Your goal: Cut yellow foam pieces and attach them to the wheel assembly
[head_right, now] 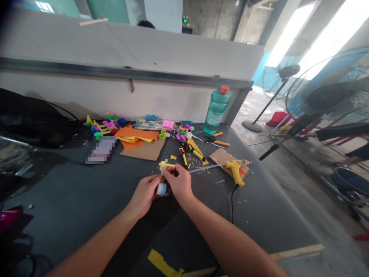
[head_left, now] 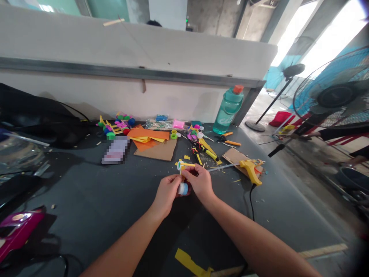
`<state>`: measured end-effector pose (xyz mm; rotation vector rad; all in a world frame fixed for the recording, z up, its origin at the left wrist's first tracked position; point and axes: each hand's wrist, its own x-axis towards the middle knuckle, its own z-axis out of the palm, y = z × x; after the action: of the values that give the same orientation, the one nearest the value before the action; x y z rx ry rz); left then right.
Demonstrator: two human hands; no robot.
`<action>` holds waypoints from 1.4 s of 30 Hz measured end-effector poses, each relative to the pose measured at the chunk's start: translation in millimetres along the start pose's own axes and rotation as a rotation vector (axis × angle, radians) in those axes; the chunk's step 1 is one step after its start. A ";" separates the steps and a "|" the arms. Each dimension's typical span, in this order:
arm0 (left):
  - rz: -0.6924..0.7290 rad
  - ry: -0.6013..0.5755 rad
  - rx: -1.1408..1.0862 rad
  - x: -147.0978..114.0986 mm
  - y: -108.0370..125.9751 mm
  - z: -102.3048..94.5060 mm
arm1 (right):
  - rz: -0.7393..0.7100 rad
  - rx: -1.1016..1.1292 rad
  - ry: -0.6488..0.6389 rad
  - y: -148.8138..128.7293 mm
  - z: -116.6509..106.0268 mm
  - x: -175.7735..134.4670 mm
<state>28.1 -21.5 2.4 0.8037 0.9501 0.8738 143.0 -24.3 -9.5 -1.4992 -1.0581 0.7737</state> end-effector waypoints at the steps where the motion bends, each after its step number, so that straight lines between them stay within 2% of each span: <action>1: -0.005 -0.005 -0.002 -0.3 0.4 -0.1 | -0.006 -0.010 -0.002 0.7 -0.1 0.4; 9: -0.085 -0.001 -0.087 -3.1 6.1 2.0 | -0.034 0.056 -0.036 -1.3 -1.5 -0.6; 21: -0.076 -0.012 -0.108 -3.1 5.7 1.6 | 0.082 0.265 -0.055 -6.7 -1.4 -0.5; 30: -0.077 -0.014 -0.091 -3.5 6.5 2.4 | 0.086 0.283 -0.059 -8.1 -1.9 -1.3; 42: -0.062 0.007 -0.042 -3.6 5.9 3.3 | -0.002 0.231 -0.025 -4.3 -1.6 -0.6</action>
<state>28.4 -22.9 10.0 0.7318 0.9548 0.8409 143.3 -25.5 -5.0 -1.2949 -0.9538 0.8834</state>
